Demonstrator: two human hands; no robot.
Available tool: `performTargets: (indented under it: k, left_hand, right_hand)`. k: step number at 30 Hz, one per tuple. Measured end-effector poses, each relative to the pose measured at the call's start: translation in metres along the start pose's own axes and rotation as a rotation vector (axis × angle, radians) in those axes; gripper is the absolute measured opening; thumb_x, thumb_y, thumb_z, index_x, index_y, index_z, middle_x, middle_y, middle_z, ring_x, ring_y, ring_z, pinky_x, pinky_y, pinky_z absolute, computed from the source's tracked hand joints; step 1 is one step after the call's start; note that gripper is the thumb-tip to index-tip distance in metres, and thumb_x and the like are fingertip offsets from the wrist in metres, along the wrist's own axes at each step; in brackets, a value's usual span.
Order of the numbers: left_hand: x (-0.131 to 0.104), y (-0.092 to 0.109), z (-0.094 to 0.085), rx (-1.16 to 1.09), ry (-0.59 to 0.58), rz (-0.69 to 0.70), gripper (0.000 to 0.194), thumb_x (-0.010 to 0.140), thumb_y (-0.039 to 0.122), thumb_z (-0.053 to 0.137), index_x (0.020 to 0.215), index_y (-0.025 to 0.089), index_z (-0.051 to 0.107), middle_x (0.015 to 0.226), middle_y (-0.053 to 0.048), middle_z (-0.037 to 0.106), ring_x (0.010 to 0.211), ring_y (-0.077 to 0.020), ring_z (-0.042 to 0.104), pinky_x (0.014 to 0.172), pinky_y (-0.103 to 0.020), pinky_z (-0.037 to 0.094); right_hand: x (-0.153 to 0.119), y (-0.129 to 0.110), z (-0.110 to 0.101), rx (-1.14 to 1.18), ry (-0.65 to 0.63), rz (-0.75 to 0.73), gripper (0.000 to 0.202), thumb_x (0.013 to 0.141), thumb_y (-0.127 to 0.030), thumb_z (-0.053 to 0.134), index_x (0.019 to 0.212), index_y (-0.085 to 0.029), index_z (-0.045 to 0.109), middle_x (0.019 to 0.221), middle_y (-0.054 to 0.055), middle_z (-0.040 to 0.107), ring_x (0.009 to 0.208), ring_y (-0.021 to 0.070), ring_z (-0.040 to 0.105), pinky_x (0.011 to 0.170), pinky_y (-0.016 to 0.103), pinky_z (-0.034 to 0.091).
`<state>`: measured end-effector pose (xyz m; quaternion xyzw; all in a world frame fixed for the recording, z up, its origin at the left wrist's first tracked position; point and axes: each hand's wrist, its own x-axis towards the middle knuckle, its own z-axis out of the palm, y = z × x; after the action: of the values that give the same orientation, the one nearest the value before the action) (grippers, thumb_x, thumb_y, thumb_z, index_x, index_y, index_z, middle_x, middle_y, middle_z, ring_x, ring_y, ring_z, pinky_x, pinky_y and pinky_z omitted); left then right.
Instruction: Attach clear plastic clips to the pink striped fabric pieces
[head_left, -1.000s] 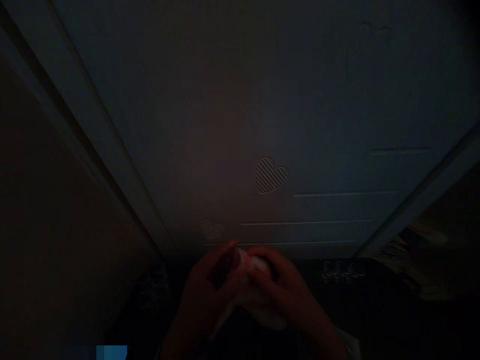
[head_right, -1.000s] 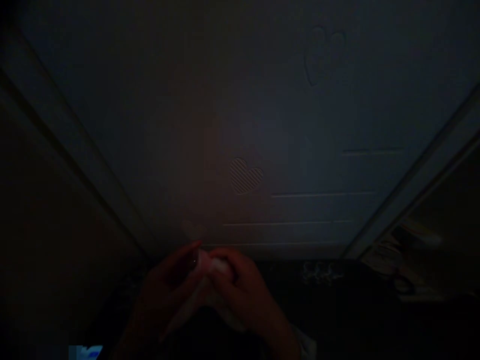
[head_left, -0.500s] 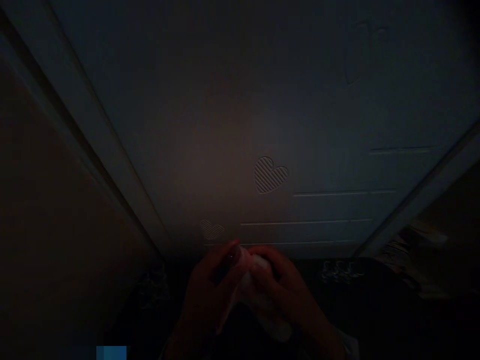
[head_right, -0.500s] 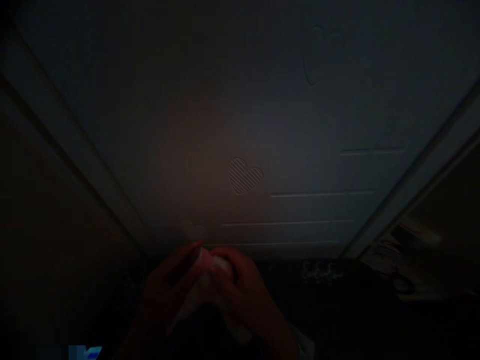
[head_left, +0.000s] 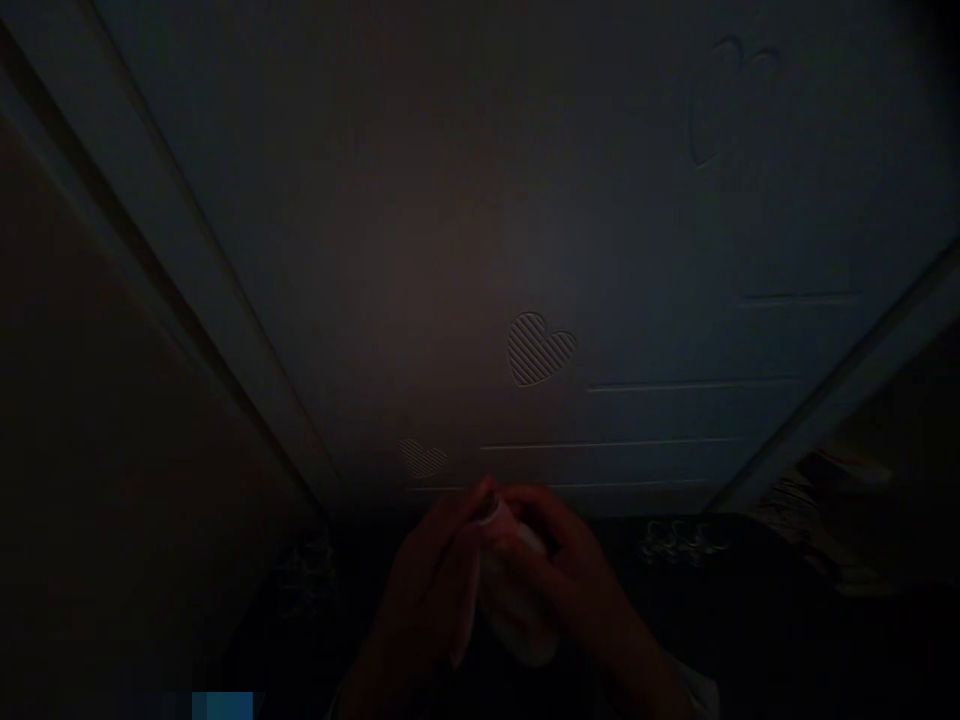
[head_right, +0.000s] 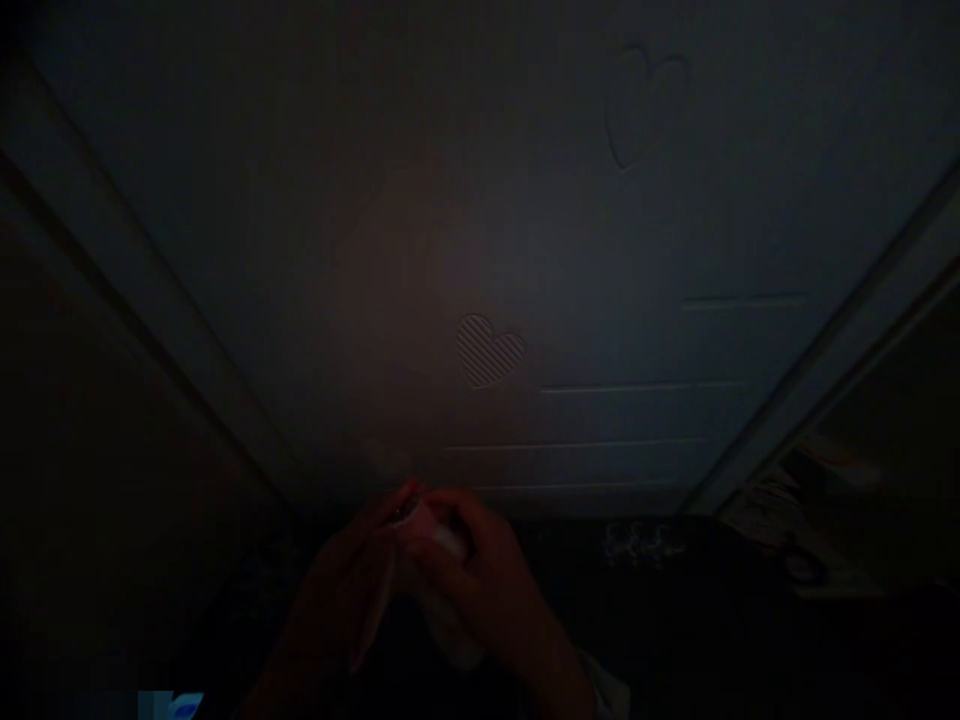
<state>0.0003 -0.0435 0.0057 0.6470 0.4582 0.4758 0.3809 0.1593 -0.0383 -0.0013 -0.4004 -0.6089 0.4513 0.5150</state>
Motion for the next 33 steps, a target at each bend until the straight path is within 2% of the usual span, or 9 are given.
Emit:
performTargets:
  k: [4,10,11,13,16,18,21,25,33]
  left_hand:
    - [0.004,-0.002,-0.001,0.012,-0.003,0.025,0.034,0.095,0.036,0.047,0.122,0.025,0.065,0.127,-0.005,0.067,0.116,-0.0205,0.062,0.098,-0.031,0.049]
    - [-0.011,0.025,-0.009,0.235,0.378,0.012,0.021,0.089,0.038,0.056,0.094,0.023,0.071,0.091,-0.003,0.073,0.082,-0.0202,0.068,0.074,-0.028,0.054]
    - [-0.016,0.03,-0.009,0.231,0.358,0.011,0.02,0.089,0.036,0.055,0.085,0.024,0.071,0.081,0.0,0.072,0.073,-0.0182,0.067,0.065,-0.025,0.053]
    - [-0.022,0.038,-0.006,0.193,0.194,0.03,0.023,0.088,0.033,0.054,0.074,0.025,0.071,0.066,0.002,0.069,0.062,-0.0162,0.065,0.059,-0.023,0.052]
    - [-0.019,0.035,0.004,0.169,0.026,0.029,0.02,0.087,0.03,0.055,0.082,0.024,0.073,0.083,-0.001,0.076,0.076,-0.0188,0.07,0.07,-0.026,0.054]
    - [-0.01,0.028,0.01,0.184,0.053,-0.023,0.02,0.086,0.031,0.055,0.086,0.022,0.074,0.099,-0.005,0.077,0.091,-0.0229,0.07,0.083,-0.031,0.053]
    - [0.001,0.019,0.013,0.111,0.106,-0.096,0.025,0.084,0.035,0.055,0.091,0.02,0.074,0.098,-0.008,0.077,0.091,-0.0257,0.07,0.083,-0.036,0.053]
    - [0.006,0.017,0.013,-0.107,0.124,-0.12,0.032,0.077,0.037,0.066,0.104,0.022,0.073,0.106,-0.005,0.077,0.099,-0.0249,0.07,0.086,-0.033,0.054]
    - [0.003,0.019,0.016,-0.358,0.248,-0.151,0.025,0.07,0.033,0.077,0.093,0.022,0.075,0.091,-0.003,0.079,0.084,-0.0221,0.073,0.074,-0.027,0.057]
  right_hand:
    - [0.002,0.002,0.002,-0.033,0.04,-0.008,0.022,0.083,-0.03,0.062,0.104,-0.024,0.064,0.1,0.004,0.073,0.09,0.0196,0.068,0.079,0.03,0.053]
    - [0.006,0.006,0.002,-0.144,0.282,-0.027,0.024,0.079,-0.033,0.063,0.101,-0.022,0.063,0.093,0.006,0.073,0.082,0.022,0.068,0.072,0.033,0.055]
    - [0.006,0.006,0.002,-0.163,0.32,-0.033,0.024,0.079,-0.033,0.063,0.099,-0.022,0.063,0.092,0.006,0.073,0.081,0.022,0.069,0.071,0.033,0.055]
    - [0.006,0.006,0.002,-0.188,0.367,-0.045,0.021,0.078,-0.033,0.065,0.095,-0.022,0.063,0.087,0.005,0.073,0.076,0.0213,0.069,0.068,0.032,0.055]
    - [0.007,0.006,0.003,-0.201,0.385,-0.05,0.016,0.077,-0.033,0.066,0.088,-0.022,0.063,0.078,0.003,0.072,0.067,0.0196,0.067,0.06,0.03,0.054]
    - [0.007,0.005,0.004,-0.207,0.382,-0.062,0.015,0.076,-0.033,0.067,0.086,-0.023,0.064,0.077,0.002,0.072,0.066,0.0193,0.067,0.058,0.029,0.053]
    - [0.006,0.003,0.006,-0.179,0.354,-0.08,0.015,0.076,-0.033,0.07,0.088,-0.023,0.067,0.079,0.002,0.073,0.068,0.0192,0.068,0.06,0.028,0.053]
    - [0.003,0.002,0.008,-0.088,0.266,-0.083,0.014,0.079,-0.03,0.069,0.092,-0.026,0.069,0.084,0.001,0.074,0.072,0.0176,0.068,0.063,0.026,0.053]
    - [-0.001,0.007,0.017,0.016,0.193,-0.313,0.027,0.084,-0.013,0.065,0.099,-0.034,0.068,0.099,-0.004,0.07,0.091,0.0137,0.064,0.081,0.023,0.049]
